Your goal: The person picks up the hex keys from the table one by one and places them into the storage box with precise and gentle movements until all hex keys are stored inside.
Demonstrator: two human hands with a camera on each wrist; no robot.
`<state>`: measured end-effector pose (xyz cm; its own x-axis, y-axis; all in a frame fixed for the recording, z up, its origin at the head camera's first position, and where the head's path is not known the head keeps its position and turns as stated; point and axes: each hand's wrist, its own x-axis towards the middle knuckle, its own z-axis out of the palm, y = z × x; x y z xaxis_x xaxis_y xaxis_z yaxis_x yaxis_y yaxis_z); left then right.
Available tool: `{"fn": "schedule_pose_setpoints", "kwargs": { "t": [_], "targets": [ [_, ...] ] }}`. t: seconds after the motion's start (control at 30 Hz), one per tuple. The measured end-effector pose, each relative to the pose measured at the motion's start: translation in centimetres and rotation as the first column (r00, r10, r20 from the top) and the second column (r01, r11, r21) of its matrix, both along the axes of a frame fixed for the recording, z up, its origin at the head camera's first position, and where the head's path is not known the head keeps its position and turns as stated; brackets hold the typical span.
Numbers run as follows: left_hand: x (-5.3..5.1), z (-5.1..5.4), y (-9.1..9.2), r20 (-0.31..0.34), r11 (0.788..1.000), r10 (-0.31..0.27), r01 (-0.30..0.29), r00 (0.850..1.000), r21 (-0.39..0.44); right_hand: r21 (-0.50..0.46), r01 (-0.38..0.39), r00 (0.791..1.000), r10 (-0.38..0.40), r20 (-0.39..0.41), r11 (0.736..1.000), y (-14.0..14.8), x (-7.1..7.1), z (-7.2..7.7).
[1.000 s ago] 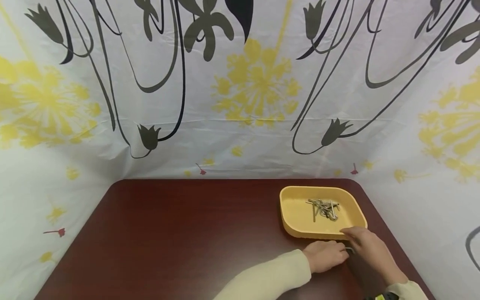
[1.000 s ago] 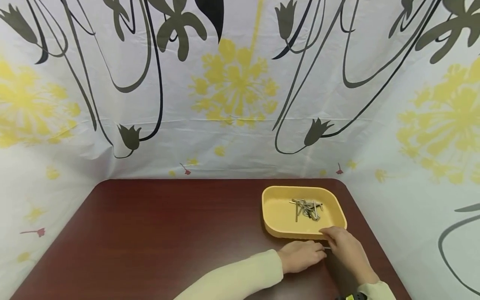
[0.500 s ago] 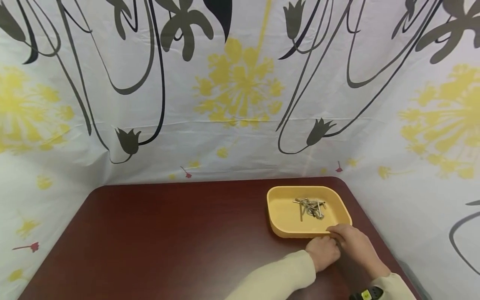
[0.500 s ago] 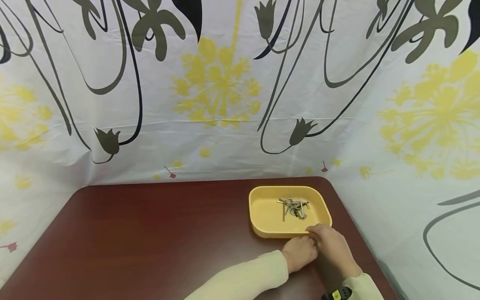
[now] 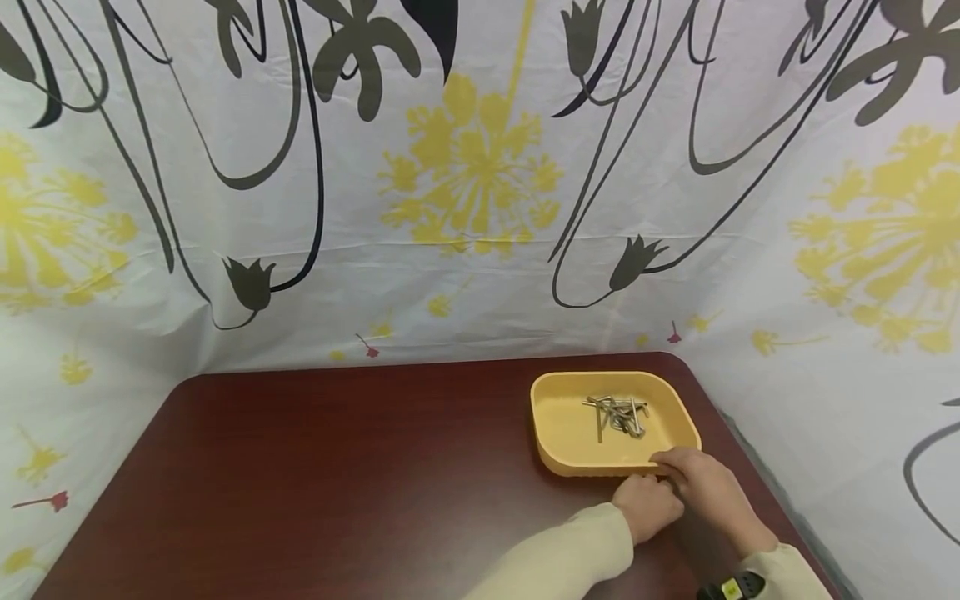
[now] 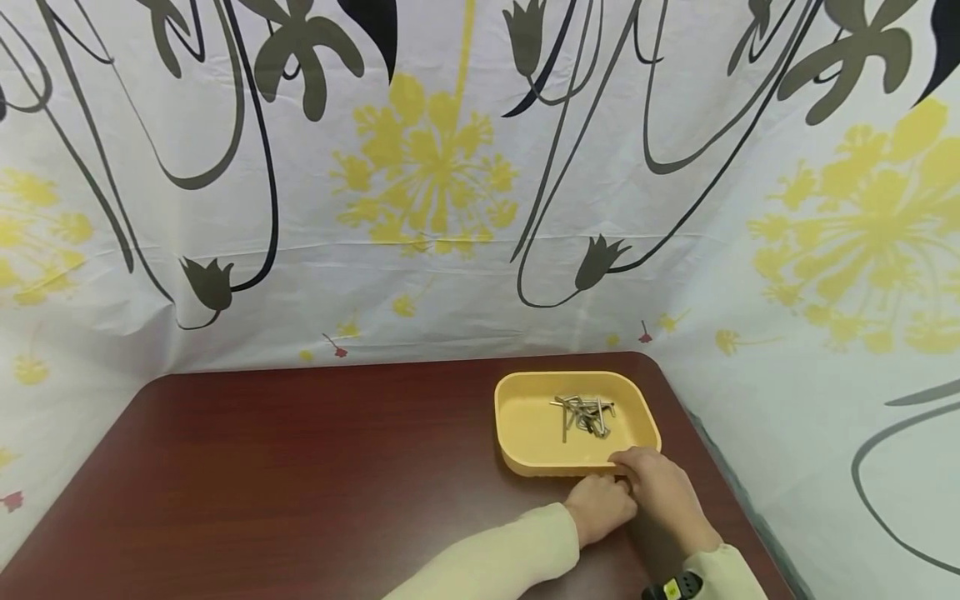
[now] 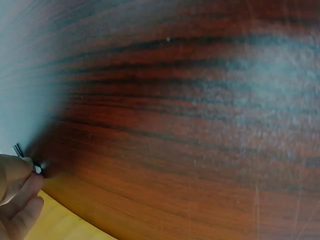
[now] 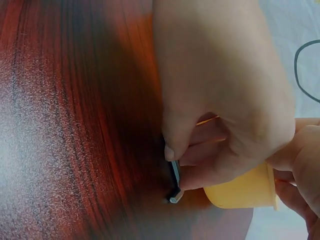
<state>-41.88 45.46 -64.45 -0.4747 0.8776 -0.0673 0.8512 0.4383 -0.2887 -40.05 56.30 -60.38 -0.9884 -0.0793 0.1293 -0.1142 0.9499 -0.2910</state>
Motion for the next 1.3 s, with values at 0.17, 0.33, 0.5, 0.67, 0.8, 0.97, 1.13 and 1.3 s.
{"fn": "schedule_pose_setpoints", "kwargs": {
  "t": [0.17,0.33,0.5,0.67,0.8,0.97,1.13,1.3],
  "targets": [
    [-0.2,-0.1,-0.4,0.031,0.999,0.011,-0.013,0.999,0.043,-0.001,0.004,1.0,-0.004,-0.005,1.0,0.0,0.0,-0.1],
    [-0.5,0.2,-0.8,0.125,0.997,0.003,-0.012,0.992,0.071,-0.002,0.0,1.0,0.0,-0.017,1.0,0.0,0.1,0.0],
    [-0.6,0.9,-1.6,0.107,0.992,-0.071,0.059,0.992,0.113,-0.007,0.0,1.0,0.0,-0.017,1.0,0.1,0.0,-0.1],
    [-0.6,1.2,-2.3,0.077,0.985,-0.117,0.107,0.99,0.133,-0.009,-0.009,0.999,0.009,-0.033,1.0,0.1,0.0,-0.2],
    [-0.8,1.3,-3.1,0.089,0.985,-0.124,0.112,0.988,0.132,-0.005,-0.018,0.999,0.018,-0.046,1.0,0.0,0.1,-0.2],
    [-0.9,1.8,-4.1,0.118,0.985,-0.124,0.107,0.985,0.138,0.0,-0.014,0.999,0.014,-0.037,1.0,-0.1,0.3,-0.1],
    [-1.2,2.4,-5.3,0.091,0.982,-0.135,0.121,0.987,0.147,0.004,-0.011,0.999,0.011,-0.048,1.0,-0.1,0.3,-0.1],
    [-1.7,3.0,-6.4,0.012,0.973,-0.14,0.135,0.99,0.187,0.021,-0.033,0.994,0.035,-0.101,0.999,-0.1,0.1,-0.3]
  ]
}}
